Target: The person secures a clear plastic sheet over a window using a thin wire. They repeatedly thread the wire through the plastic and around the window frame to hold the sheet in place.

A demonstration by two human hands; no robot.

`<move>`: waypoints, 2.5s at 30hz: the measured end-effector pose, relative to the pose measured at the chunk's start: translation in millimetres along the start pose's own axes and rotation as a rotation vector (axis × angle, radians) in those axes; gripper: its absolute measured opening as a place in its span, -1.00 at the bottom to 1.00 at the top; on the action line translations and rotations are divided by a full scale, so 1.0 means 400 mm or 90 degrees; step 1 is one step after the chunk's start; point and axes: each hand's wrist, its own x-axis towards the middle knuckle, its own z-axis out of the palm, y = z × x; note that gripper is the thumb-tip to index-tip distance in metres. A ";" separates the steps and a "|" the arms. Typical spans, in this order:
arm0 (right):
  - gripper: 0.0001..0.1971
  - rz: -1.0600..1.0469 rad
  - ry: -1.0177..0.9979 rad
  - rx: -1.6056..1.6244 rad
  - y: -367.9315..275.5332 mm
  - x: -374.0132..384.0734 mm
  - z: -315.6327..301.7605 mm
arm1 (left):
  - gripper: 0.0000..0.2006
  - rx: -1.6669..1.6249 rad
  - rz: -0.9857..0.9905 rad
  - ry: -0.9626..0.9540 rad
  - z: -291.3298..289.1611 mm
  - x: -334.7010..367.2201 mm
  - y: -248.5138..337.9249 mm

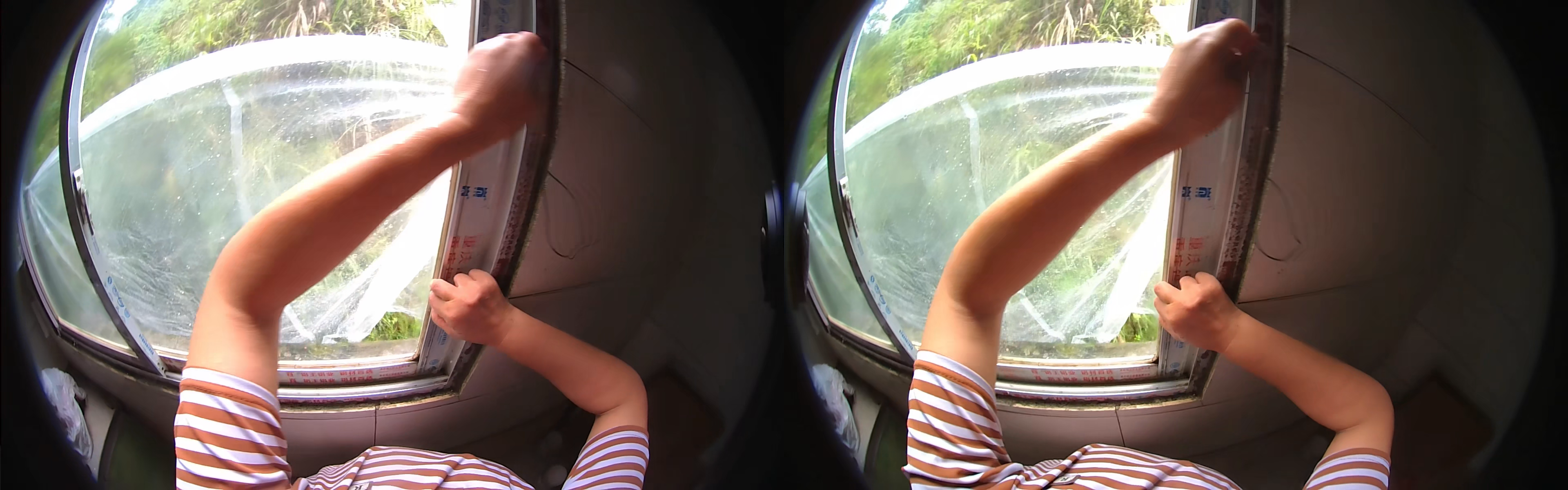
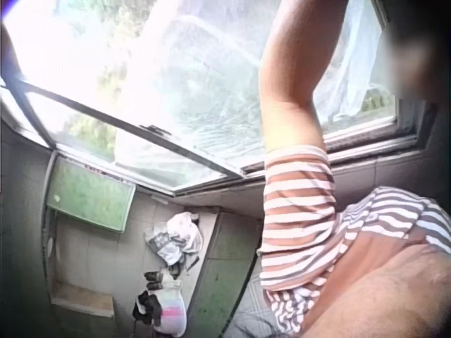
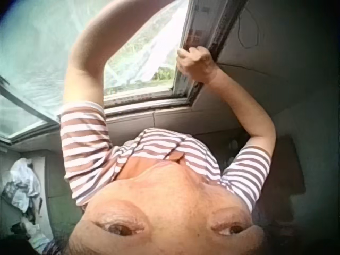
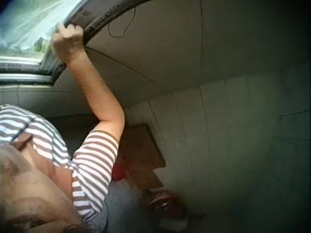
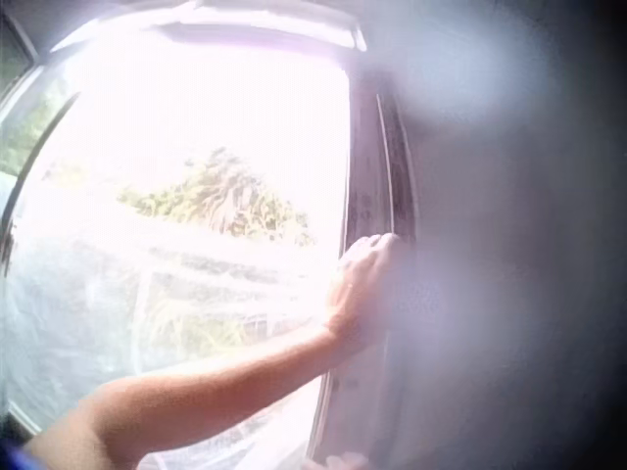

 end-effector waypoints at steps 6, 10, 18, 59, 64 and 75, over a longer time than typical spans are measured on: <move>-0.82 0.018 -0.019 -0.008 -0.014 -0.007 0.007 | -0.88 -0.534 -0.367 -0.172 -0.123 0.004 -0.041; -0.82 0.031 -0.012 -0.008 -0.020 -0.013 0.003 | -0.81 -0.280 -0.275 -0.241 -0.166 -0.013 -0.039; -0.83 0.032 -0.088 -0.017 -0.024 -0.018 -0.009 | -0.80 0.006 -0.049 -0.162 -0.160 -0.128 -0.091; -0.90 0.096 0.034 -0.174 0.293 0.237 -0.253 | -0.81 0.006 -0.080 0.034 -0.082 -0.302 0.035; -0.80 0.143 0.164 -0.080 0.293 0.194 -0.242 | -0.82 0.003 -0.042 -0.033 -0.107 -0.285 0.031; -0.71 0.572 0.550 0.371 0.368 0.314 -0.322 | -0.69 -0.013 -0.050 -0.063 -0.143 -0.241 0.028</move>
